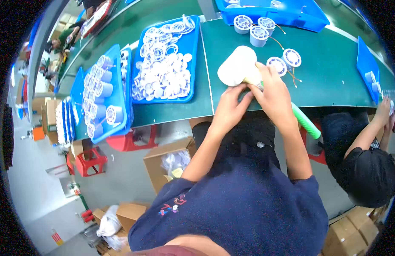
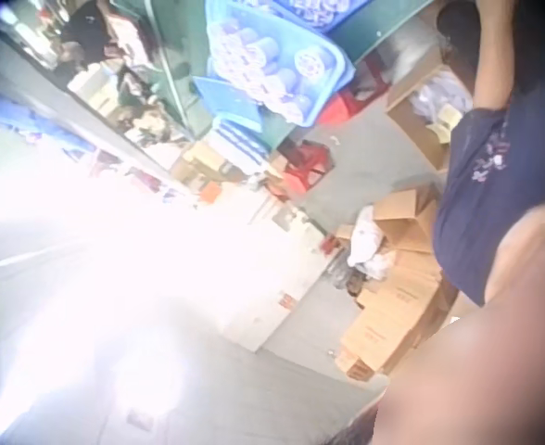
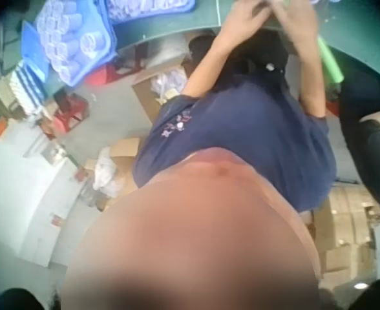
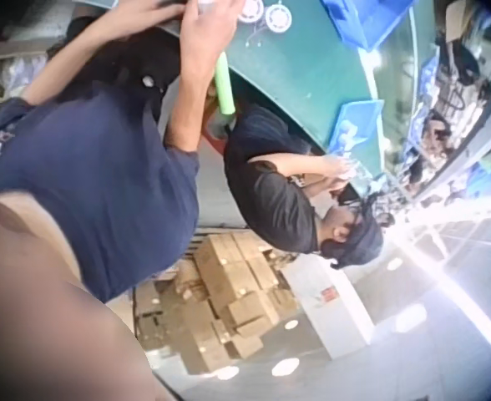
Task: Assembling small electronic components (likely cooling fans) at a production workstation.
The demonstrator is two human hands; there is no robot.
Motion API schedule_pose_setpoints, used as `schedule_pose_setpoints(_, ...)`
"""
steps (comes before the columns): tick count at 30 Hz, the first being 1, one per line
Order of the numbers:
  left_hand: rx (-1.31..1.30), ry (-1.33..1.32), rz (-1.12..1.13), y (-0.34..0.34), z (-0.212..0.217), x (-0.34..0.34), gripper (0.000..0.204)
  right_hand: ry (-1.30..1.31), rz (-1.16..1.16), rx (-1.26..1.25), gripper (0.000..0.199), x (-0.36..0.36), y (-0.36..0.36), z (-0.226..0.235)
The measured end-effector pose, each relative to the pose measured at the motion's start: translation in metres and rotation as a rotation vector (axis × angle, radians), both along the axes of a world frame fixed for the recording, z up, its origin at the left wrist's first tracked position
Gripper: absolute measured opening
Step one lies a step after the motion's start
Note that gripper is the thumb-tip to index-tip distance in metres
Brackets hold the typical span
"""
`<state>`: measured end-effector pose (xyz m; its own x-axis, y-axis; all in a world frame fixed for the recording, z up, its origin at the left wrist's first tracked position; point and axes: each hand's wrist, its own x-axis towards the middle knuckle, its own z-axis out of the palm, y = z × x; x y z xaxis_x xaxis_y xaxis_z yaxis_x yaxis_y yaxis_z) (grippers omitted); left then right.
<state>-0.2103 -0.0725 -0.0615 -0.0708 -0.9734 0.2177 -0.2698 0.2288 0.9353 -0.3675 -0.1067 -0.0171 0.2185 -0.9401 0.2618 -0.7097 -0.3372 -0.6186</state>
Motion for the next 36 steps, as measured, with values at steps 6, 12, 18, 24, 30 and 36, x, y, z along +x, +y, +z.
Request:
schedule_pose_setpoints(6,0.123,0.147,0.16,0.003,0.011,0.031,0.016,0.181,-0.189,-0.087,0.053,-0.029,-0.002,-0.009)
schedule_pose_setpoints(12,-0.155,0.033,0.357,-0.105,0.001,0.011,0.057,0.427,-0.351,-0.239,0.061,-0.059,-0.015,-0.04)
schedule_pose_setpoints(18,-0.336,-0.192,0.299,-0.19,-0.022,-0.014,0.076,0.232,-0.355,-0.467,0.051,-0.065,-0.018,-0.055)
schedule_pose_setpoints(24,-0.318,-0.174,0.437,-0.174,-0.02,-0.006,0.064,0.08,-0.349,-0.457,0.035,-0.069,-0.019,-0.057)
schedule_pose_setpoints(30,-0.137,-0.225,0.489,-0.072,0.009,0.026,0.063,0.021,-0.294,-0.554,0.026,-0.049,-0.009,-0.032)
schedule_pose_setpoints(36,-0.371,-0.173,0.365,-0.06,-0.025,0.054,0.063,0.025,0.342,-0.506,0.025,0.083,-0.045,0.012)
